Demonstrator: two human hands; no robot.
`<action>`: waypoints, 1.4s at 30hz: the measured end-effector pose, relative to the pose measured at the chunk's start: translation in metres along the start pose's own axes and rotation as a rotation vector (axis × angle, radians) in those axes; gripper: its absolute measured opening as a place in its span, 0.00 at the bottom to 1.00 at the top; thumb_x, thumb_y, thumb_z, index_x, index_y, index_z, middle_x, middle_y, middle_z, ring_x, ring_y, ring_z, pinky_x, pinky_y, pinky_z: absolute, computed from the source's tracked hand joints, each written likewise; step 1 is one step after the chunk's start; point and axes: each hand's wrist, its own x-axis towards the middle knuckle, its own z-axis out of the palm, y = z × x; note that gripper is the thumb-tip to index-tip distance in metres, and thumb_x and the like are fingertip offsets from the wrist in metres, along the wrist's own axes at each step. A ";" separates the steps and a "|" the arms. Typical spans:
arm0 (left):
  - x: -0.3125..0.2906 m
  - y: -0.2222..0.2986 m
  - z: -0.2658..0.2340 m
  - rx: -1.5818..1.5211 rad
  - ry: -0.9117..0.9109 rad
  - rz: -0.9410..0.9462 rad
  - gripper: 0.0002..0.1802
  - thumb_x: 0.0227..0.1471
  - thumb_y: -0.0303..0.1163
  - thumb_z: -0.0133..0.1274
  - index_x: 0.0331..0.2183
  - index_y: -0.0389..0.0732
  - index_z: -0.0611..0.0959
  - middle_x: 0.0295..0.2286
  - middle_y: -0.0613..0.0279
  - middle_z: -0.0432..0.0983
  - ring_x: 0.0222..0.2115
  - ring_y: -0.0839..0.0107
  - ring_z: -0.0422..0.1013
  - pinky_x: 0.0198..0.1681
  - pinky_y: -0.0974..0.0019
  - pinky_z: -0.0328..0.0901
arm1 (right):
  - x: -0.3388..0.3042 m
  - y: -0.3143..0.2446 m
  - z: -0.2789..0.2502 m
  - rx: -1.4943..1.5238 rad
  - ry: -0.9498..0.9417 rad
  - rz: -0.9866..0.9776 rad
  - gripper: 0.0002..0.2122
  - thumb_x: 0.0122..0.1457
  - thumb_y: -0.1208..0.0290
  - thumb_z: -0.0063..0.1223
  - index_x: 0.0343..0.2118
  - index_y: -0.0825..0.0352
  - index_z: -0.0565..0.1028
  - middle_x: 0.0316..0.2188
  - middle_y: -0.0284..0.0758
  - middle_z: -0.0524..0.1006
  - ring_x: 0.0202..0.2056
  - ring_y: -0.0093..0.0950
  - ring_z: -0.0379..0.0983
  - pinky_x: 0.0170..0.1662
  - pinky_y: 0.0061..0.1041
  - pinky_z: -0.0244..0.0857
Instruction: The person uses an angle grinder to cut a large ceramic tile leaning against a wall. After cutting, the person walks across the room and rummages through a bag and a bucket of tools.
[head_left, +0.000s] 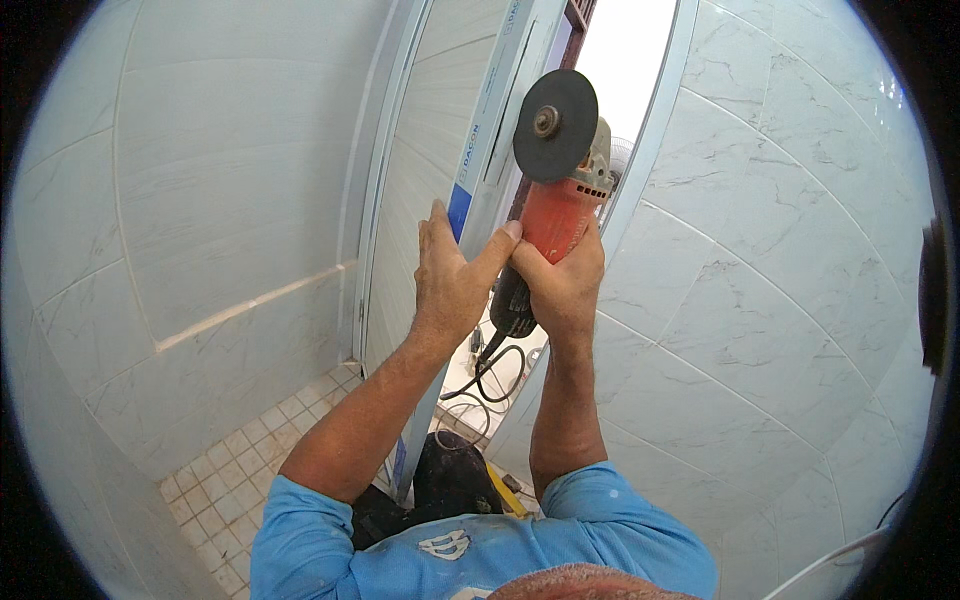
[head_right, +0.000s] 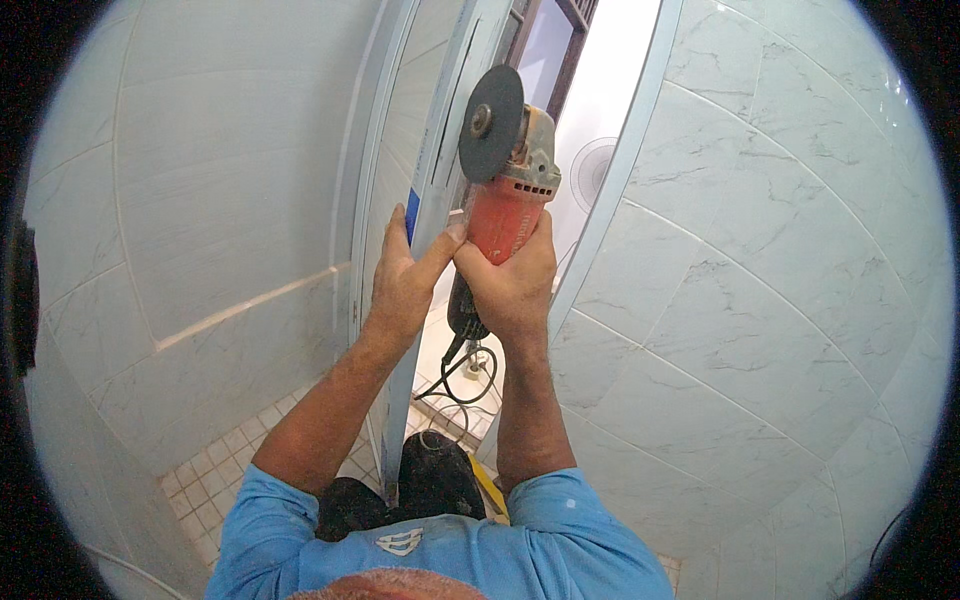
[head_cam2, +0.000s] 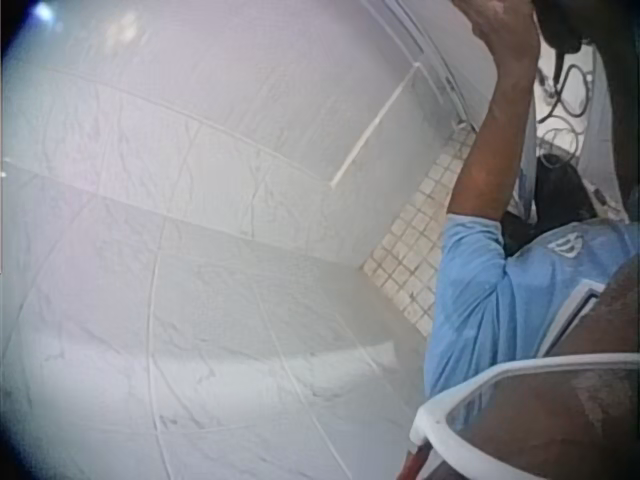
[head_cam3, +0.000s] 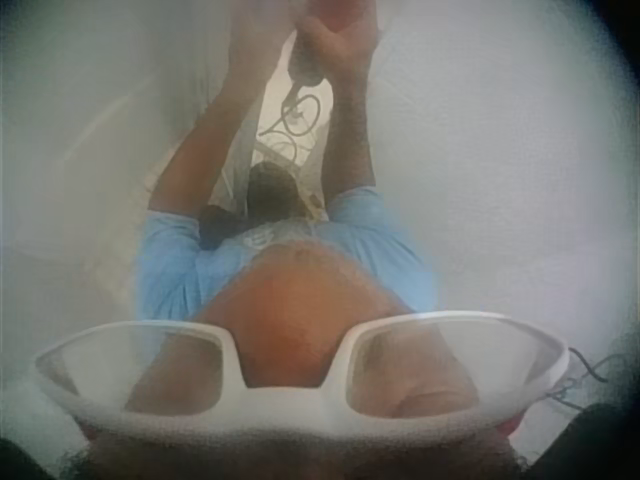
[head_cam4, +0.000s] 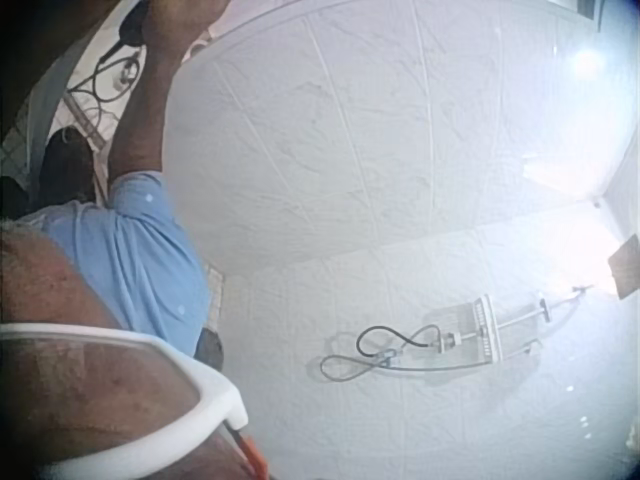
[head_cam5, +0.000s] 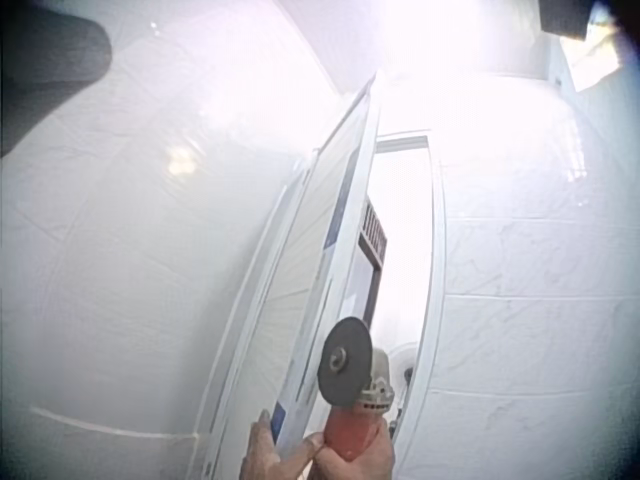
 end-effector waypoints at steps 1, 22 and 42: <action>0.000 0.000 0.001 -0.005 0.001 -0.001 0.68 0.57 0.67 0.56 0.69 0.16 0.48 0.66 0.12 0.45 0.72 0.24 0.37 0.74 0.34 0.39 | 0.000 0.001 -0.001 -0.009 -0.001 0.011 0.26 0.52 0.68 0.67 0.52 0.72 0.69 0.40 0.42 0.79 0.39 0.28 0.80 0.43 0.32 0.77; -0.004 -0.003 0.002 0.010 0.024 0.013 0.69 0.58 0.72 0.53 0.69 0.16 0.48 0.65 0.12 0.45 0.72 0.24 0.39 0.74 0.33 0.39 | 0.003 -0.001 -0.001 0.015 0.016 0.001 0.26 0.50 0.71 0.65 0.52 0.71 0.72 0.41 0.38 0.79 0.40 0.26 0.79 0.44 0.30 0.76; -0.008 0.005 0.004 0.017 0.026 -0.033 0.70 0.58 0.75 0.50 0.69 0.16 0.49 0.65 0.11 0.46 0.72 0.23 0.39 0.73 0.33 0.41 | 0.002 -0.010 -0.005 -0.014 0.004 -0.011 0.26 0.51 0.69 0.66 0.52 0.72 0.69 0.39 0.41 0.78 0.39 0.29 0.80 0.45 0.33 0.76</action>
